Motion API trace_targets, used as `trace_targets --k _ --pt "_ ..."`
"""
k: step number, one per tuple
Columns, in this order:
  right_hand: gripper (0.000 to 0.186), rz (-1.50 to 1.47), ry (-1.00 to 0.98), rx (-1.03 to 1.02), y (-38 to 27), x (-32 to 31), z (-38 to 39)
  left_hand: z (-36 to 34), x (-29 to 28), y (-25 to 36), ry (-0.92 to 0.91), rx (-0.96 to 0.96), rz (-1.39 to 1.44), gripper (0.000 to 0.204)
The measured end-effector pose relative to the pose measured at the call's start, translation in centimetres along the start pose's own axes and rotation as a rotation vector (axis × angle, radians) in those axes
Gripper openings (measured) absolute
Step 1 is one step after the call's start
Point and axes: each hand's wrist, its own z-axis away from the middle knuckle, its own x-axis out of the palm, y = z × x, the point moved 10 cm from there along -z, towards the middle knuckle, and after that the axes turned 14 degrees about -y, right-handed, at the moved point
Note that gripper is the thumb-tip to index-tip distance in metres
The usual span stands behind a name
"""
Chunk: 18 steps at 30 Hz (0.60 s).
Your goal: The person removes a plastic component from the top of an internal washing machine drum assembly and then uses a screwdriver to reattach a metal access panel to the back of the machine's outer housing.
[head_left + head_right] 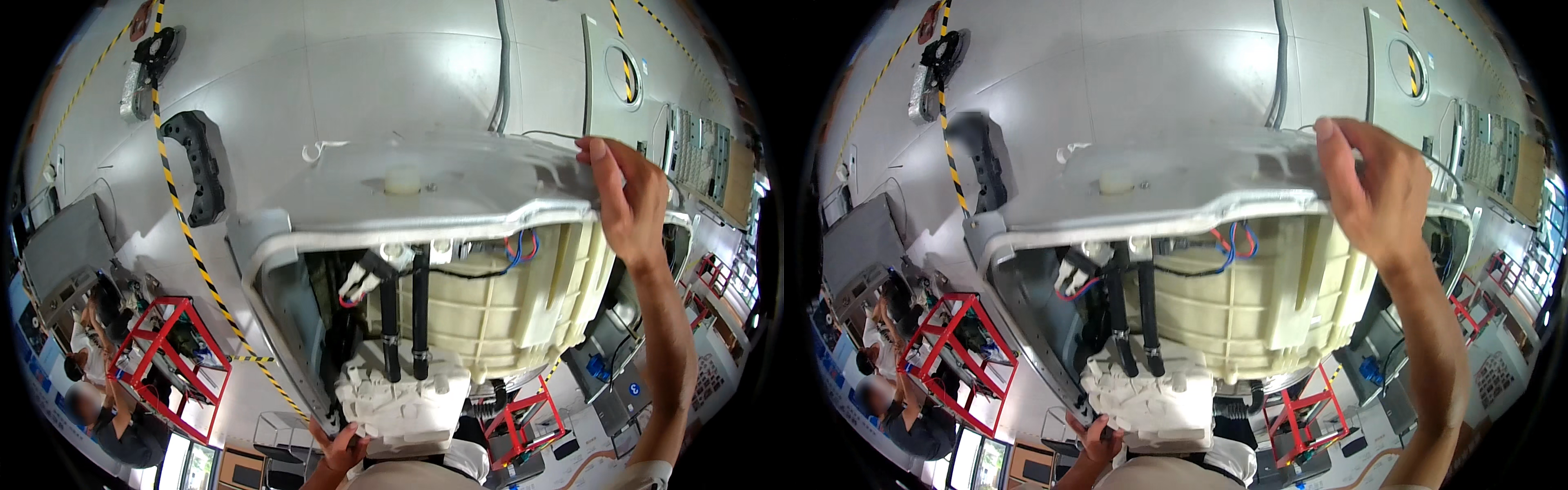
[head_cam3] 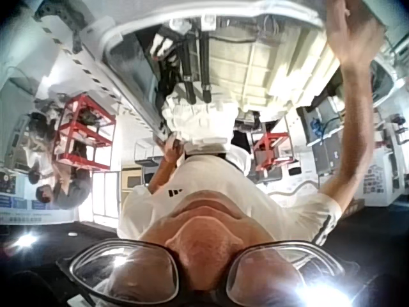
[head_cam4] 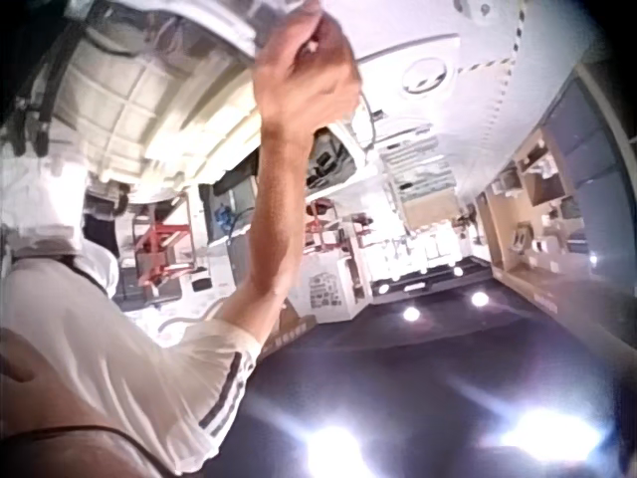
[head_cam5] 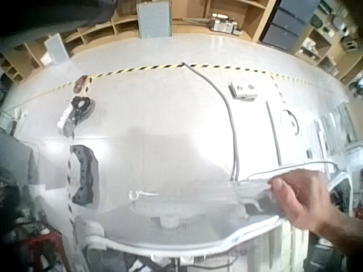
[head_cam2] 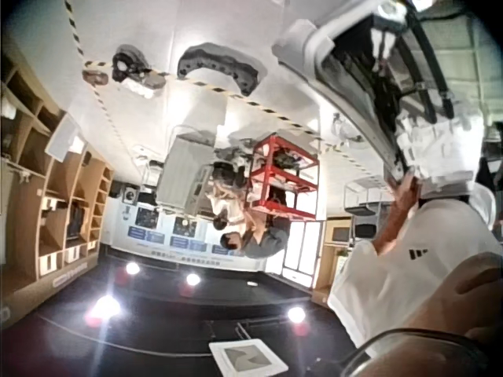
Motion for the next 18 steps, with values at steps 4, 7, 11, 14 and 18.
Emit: trace_targets --k 4,7,11,14,18 --pt "0.043 0.053 -0.063 0.120 1.1 0.2 0.2 -0.8 -1.5 -0.5 0.177 -0.038 0.192 0.044" --pt "0.047 0.070 -0.050 0.155 1.8 0.3 0.3 -2.5 -2.7 0.3 0.199 -0.033 0.215 0.045" --pt "0.047 0.095 0.002 0.190 2.3 0.2 0.4 -3.3 -3.9 0.9 0.257 0.027 0.305 0.042" --pt "0.045 0.180 0.103 0.124 1.8 -0.1 0.4 -3.0 -4.4 1.3 0.291 0.011 0.280 0.043" --pt "0.050 0.461 0.337 0.006 -1.1 -2.6 3.1 -3.7 -5.5 1.9 0.311 0.060 0.304 0.041"
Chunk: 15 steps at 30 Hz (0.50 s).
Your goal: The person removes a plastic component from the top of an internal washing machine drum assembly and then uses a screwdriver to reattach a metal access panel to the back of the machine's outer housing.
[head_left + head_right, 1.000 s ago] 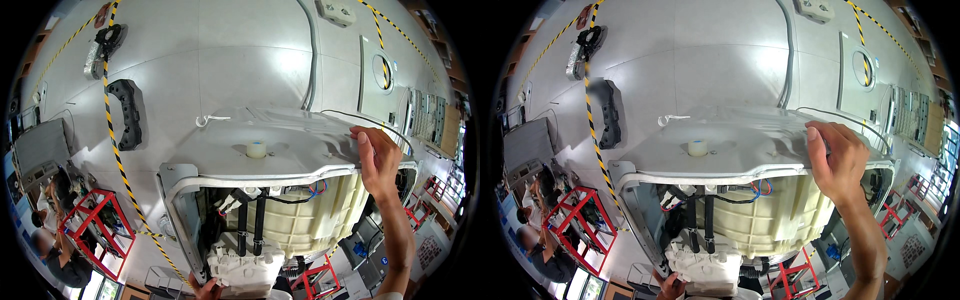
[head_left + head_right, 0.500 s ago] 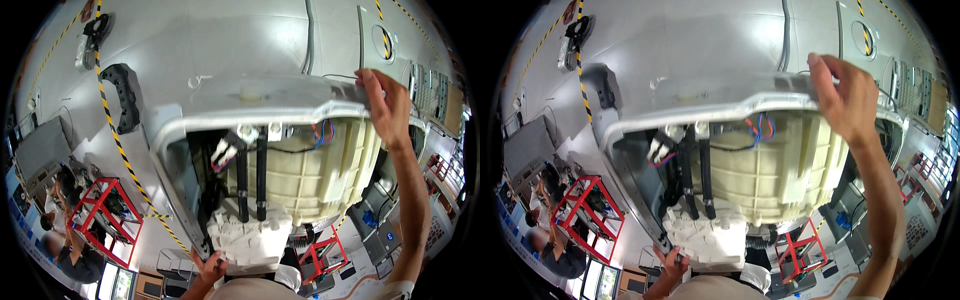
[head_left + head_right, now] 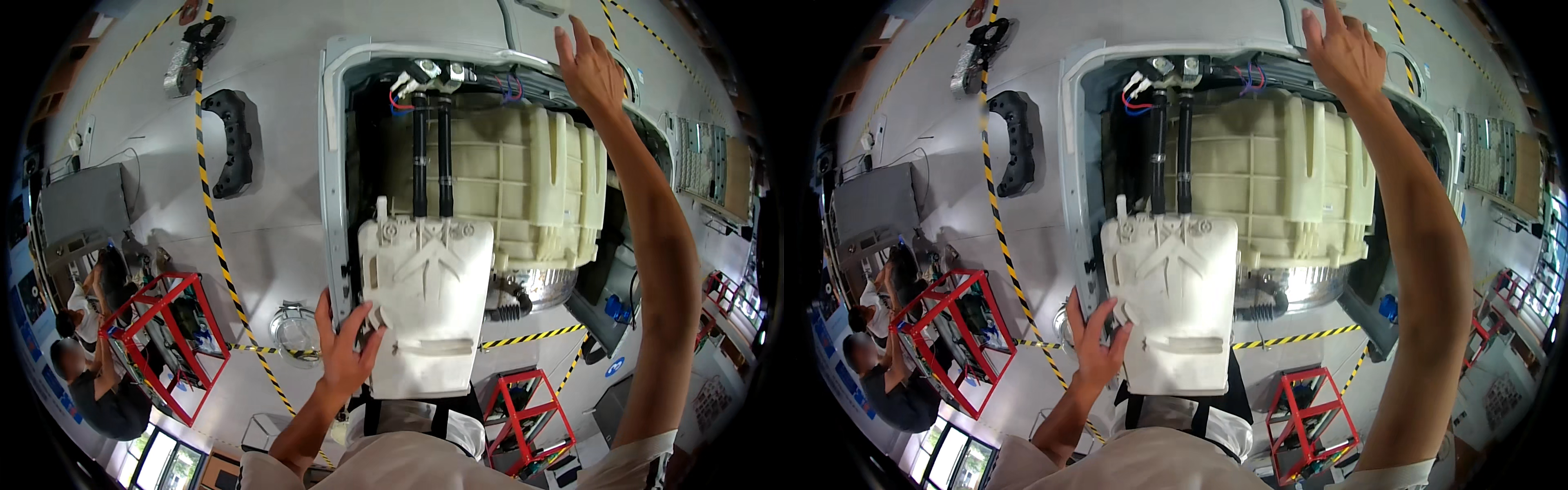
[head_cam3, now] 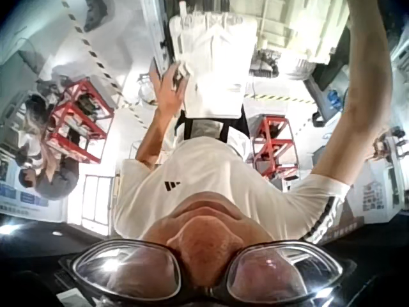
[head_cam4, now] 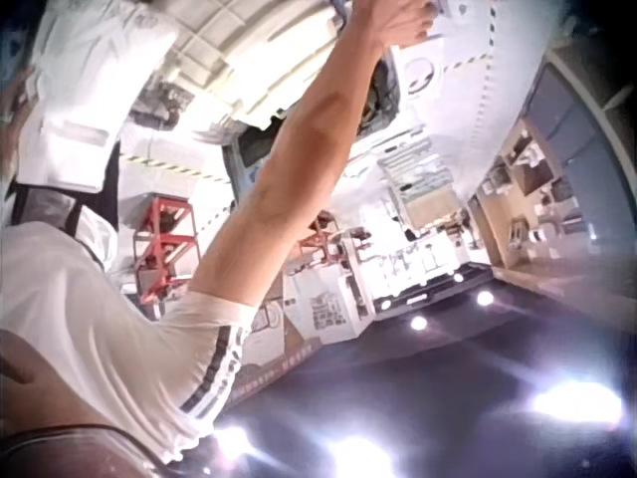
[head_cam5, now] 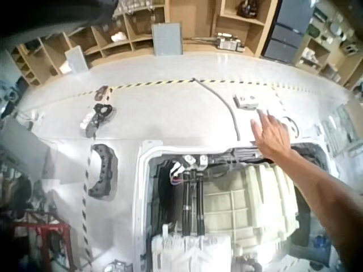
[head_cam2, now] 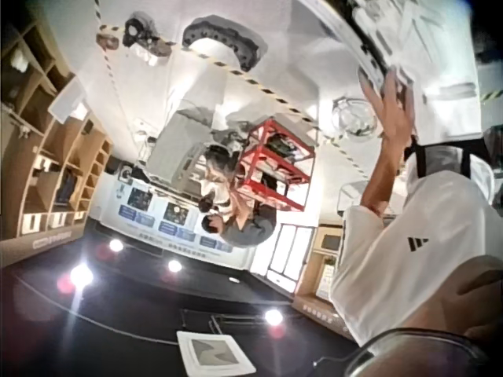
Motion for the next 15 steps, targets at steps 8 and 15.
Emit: trace_targets --k 8,15 --pt "0.044 -0.329 0.087 -0.363 -7.3 -3.6 14.2 1.3 0.0 0.0 0.087 0.019 -0.015 0.041" --pt "0.030 -0.760 -0.176 -0.054 -5.5 -2.5 27.9 1.6 -0.1 1.4 0.123 0.131 -0.017 0.039"
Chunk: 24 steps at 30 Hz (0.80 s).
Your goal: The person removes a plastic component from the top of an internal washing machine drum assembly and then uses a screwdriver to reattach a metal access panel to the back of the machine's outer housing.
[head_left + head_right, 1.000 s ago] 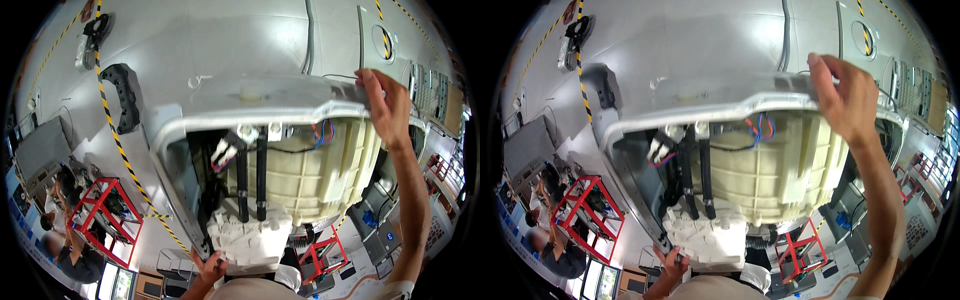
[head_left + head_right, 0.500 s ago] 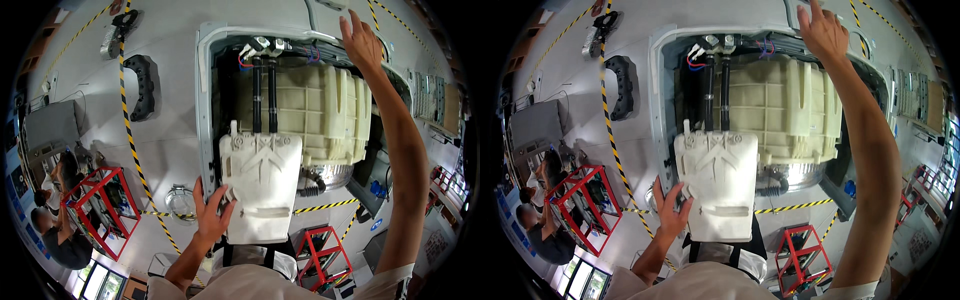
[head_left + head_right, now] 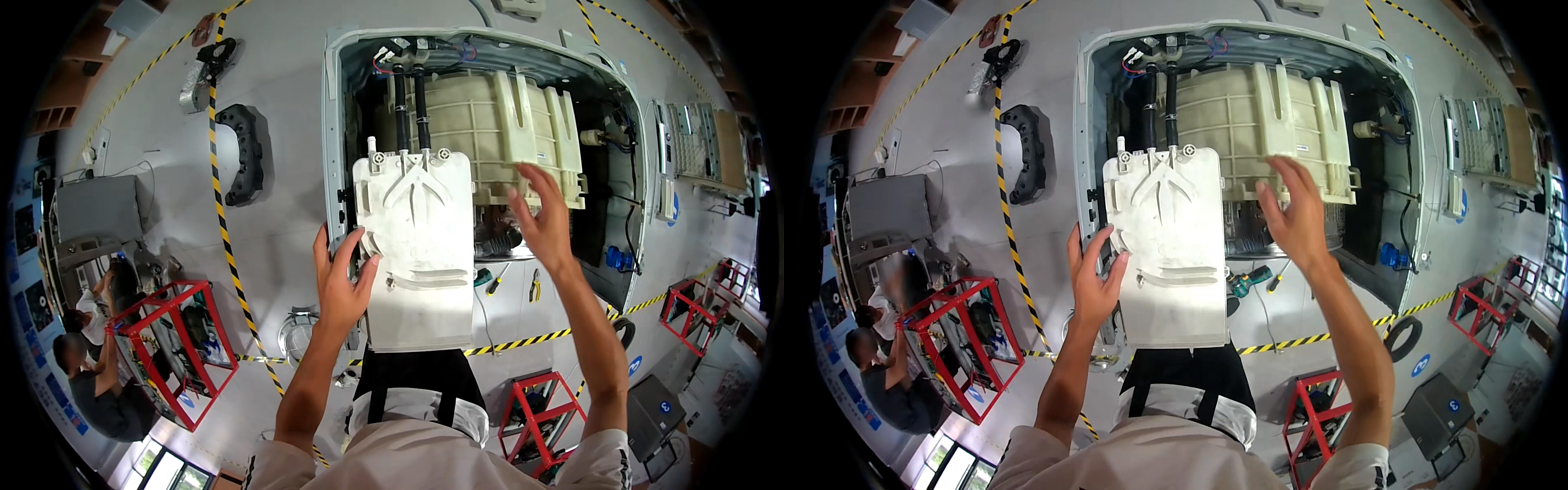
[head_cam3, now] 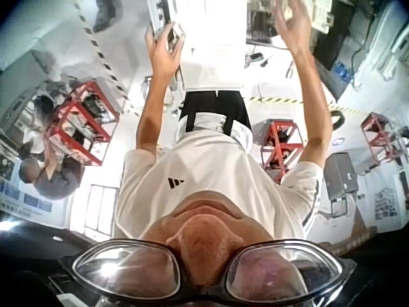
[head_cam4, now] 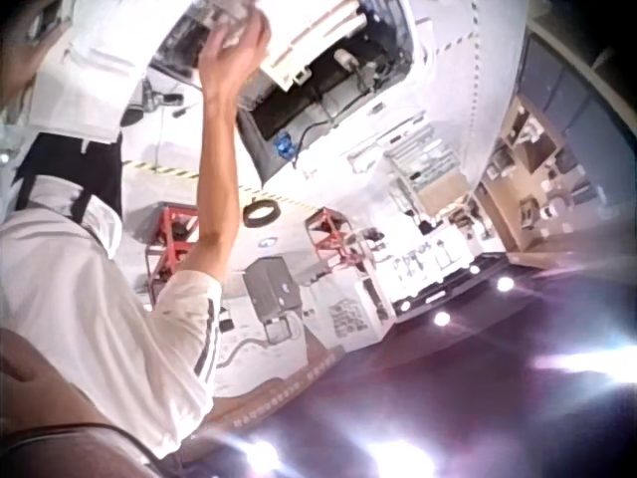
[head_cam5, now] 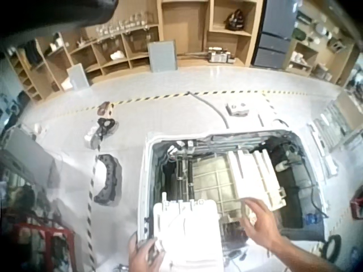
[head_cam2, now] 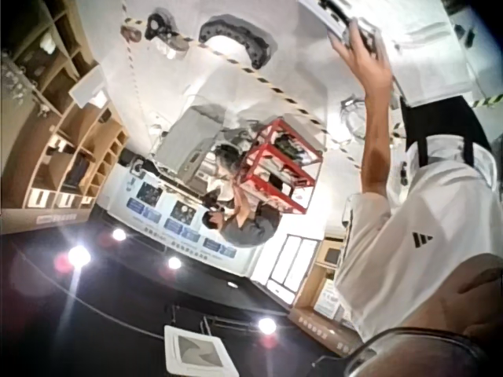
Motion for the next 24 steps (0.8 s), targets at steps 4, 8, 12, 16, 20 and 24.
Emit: trace_targets --k 4,8,12,16,20,24 --pt "0.029 -0.129 0.018 0.079 0.0 0.6 3.0 0.1 -0.2 0.3 -0.011 -0.045 -0.022 0.040" --pt "0.028 -0.261 0.010 0.103 -0.6 1.4 3.8 -0.1 -1.0 1.8 0.013 -0.037 -0.148 0.041" --pt "0.025 -0.282 0.001 0.124 -1.1 2.1 1.9 -2.4 -3.0 3.5 0.105 0.078 -0.199 0.038" --pt "0.024 -0.299 0.056 0.044 -0.9 2.8 -2.3 -6.7 -3.4 5.8 0.105 0.215 -0.270 0.028" --pt "0.031 -0.434 -0.051 0.124 0.5 5.6 -6.3 -11.3 -2.3 6.9 0.070 0.373 -0.281 0.017" --pt "0.044 -0.446 -0.310 0.218 -0.1 8.3 -7.6 -15.7 0.1 6.8 -0.158 0.504 -0.311 0.021"
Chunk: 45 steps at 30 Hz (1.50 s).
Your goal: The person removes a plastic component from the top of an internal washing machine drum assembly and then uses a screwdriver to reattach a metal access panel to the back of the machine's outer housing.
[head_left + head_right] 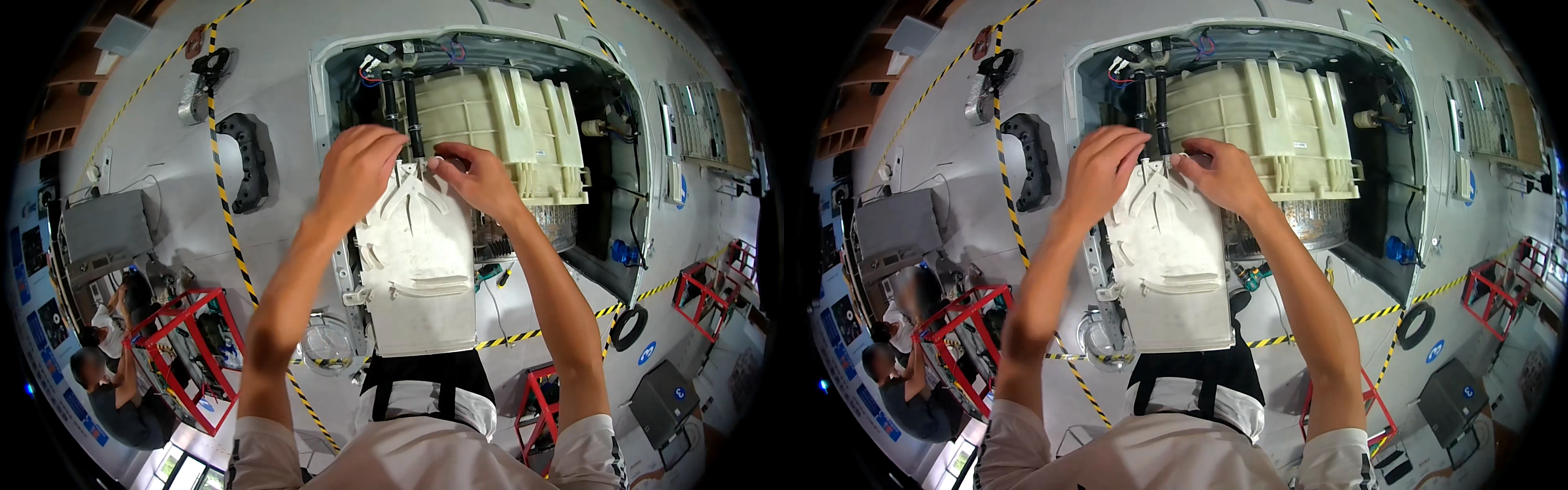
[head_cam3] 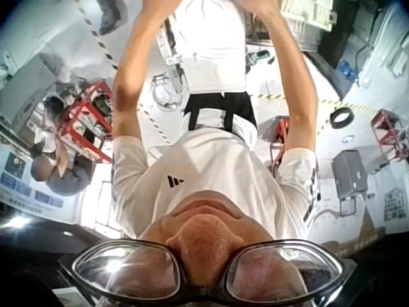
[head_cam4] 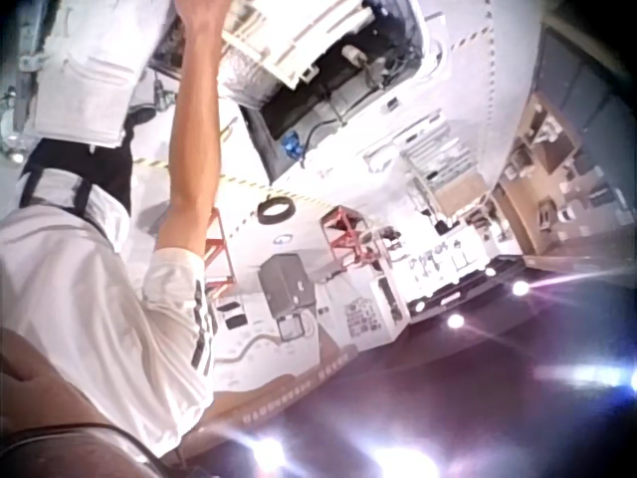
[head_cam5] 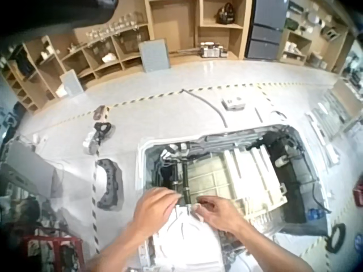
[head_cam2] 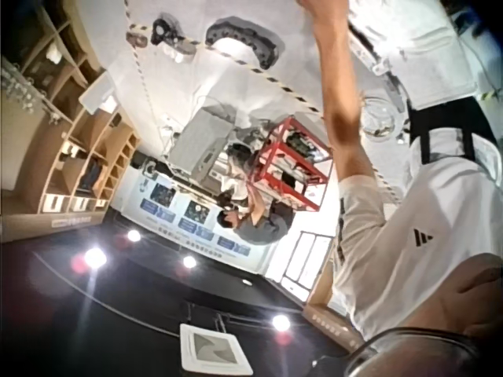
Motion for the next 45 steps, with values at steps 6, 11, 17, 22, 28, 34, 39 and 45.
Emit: trace_targets --k 6,11,17,22,28,34,39,45 --pt "0.054 0.005 -0.140 0.042 2.1 0.9 -1.1 -4.5 2.3 1.8 -0.340 0.393 -0.330 0.025" --pt "0.056 0.035 -0.122 0.057 2.8 1.4 -1.5 -5.7 6.2 2.1 -0.663 0.542 -0.469 0.017" --pt "0.046 0.042 -0.031 -0.030 2.5 1.4 -1.2 -5.4 9.6 1.2 -0.836 0.716 -0.781 0.006" --pt "0.044 0.117 0.057 -0.062 1.8 0.8 -0.8 -5.6 9.1 1.2 -0.754 0.776 -0.716 0.006" --pt "0.052 0.181 0.060 -0.047 1.5 0.4 -0.7 -5.4 9.0 0.7 -0.755 0.753 -0.660 0.017" --pt "0.053 0.174 0.037 -0.034 2.2 0.7 -0.9 -5.9 8.8 1.0 -0.762 0.673 -0.667 0.014" --pt "0.055 0.145 0.028 -0.014 2.8 0.9 -1.2 -5.6 9.6 1.8 -0.786 0.758 -0.778 0.007" --pt "0.054 0.147 0.033 -0.010 2.4 0.8 -1.0 -5.2 10.3 1.7 -0.844 0.888 -0.835 0.009"
